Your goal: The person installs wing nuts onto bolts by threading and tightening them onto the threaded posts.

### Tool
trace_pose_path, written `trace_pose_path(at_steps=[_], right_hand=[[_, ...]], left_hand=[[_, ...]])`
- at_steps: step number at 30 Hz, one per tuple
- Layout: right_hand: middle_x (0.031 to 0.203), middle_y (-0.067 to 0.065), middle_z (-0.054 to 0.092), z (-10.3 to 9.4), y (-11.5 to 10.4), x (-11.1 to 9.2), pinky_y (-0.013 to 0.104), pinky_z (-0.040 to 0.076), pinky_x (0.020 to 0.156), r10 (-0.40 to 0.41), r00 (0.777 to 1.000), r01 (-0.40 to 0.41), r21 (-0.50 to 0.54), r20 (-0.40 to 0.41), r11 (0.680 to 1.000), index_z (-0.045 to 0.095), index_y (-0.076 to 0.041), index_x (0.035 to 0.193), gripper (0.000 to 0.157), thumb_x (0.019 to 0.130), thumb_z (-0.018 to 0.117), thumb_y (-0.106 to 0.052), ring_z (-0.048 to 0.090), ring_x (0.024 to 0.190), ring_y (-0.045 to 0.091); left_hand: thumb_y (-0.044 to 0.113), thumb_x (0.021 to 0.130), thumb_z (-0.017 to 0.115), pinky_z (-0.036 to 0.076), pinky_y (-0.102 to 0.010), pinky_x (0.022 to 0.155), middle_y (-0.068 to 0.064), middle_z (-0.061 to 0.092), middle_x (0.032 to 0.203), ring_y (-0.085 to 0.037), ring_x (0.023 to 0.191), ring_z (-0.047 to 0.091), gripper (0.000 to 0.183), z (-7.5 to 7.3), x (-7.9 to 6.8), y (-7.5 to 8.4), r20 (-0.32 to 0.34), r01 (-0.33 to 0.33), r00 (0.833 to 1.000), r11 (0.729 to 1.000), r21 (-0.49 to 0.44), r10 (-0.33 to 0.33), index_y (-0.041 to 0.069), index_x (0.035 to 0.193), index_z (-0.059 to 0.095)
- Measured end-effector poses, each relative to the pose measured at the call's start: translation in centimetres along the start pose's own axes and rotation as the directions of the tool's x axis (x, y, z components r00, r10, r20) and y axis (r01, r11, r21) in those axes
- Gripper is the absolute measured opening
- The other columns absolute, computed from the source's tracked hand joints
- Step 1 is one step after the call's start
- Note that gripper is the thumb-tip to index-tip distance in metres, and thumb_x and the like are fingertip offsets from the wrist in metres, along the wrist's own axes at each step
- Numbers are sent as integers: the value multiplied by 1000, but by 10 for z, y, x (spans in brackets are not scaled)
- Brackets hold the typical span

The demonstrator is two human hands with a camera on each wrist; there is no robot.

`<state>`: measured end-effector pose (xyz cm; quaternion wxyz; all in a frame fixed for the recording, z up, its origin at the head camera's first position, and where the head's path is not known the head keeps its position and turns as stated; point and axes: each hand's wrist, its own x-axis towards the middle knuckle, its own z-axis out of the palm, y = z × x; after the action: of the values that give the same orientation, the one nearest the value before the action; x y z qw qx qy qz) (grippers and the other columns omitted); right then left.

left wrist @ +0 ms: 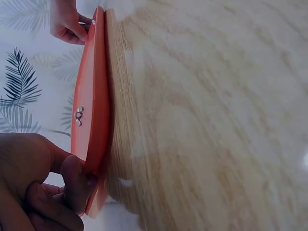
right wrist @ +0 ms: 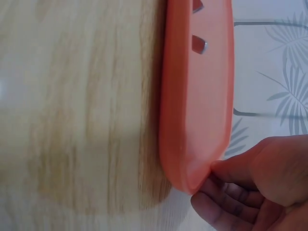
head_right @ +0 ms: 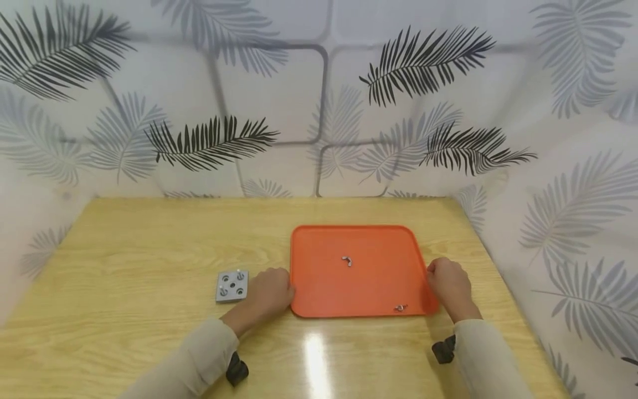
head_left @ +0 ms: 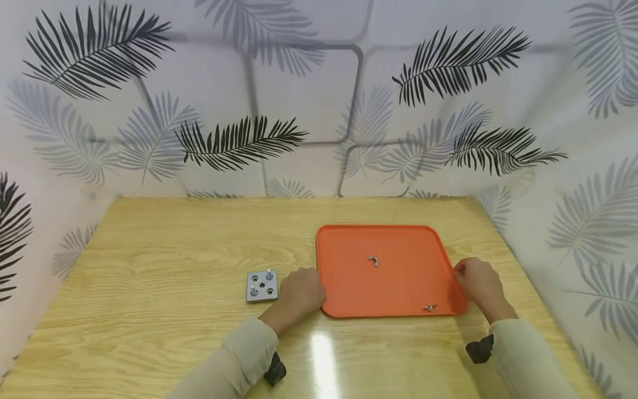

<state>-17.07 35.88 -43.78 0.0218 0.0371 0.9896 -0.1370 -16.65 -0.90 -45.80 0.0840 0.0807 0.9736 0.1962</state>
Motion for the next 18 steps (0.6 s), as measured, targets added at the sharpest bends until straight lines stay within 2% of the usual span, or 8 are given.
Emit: trace_pose_path(at_steps=[9, 13, 16, 18], right_hand=[[92, 26, 71, 6, -6, 17, 52, 54, 71, -1, 1000, 1, 10, -27, 1000, 70, 8, 96, 20, 90, 56, -5, 68, 76, 39], [94, 28, 71, 8, -8, 20, 53, 54, 72, 4, 999, -4, 4, -34, 1000, 70, 8, 97, 21, 90, 55, -5, 68, 79, 42], [92, 27, 71, 6, -12, 20, 52, 53, 69, 21, 999, -21, -3, -50, 1000, 70, 7, 96, 22, 88, 56, -8, 67, 78, 42], [89, 24, 71, 3, -14, 18, 50, 52, 64, 31, 997, -31, -1, -67, 1000, 70, 5, 96, 24, 86, 56, -11, 66, 75, 40]], left_hand=[[16, 84, 61, 44, -39, 46, -7, 61, 64, -21, 56, 56, 27, -2, 13, -2, -28, 38, 999, 999, 5, -37, 13, 59, 53], [18, 85, 62, 47, -41, 49, -9, 64, 67, -24, 59, 61, 26, -5, 13, -3, -49, 25, 999, 999, 21, -24, 12, 60, 55], [25, 90, 63, 45, -39, 49, -7, 63, 66, -24, 59, 60, 32, -14, 10, -6, -72, 5, 997, 1000, 6, -4, 13, 62, 55], [31, 92, 66, 42, -36, 49, -4, 62, 65, -21, 57, 56, 32, -25, 4, -9, -105, -20, 994, 1000, -18, 18, 14, 66, 57]])
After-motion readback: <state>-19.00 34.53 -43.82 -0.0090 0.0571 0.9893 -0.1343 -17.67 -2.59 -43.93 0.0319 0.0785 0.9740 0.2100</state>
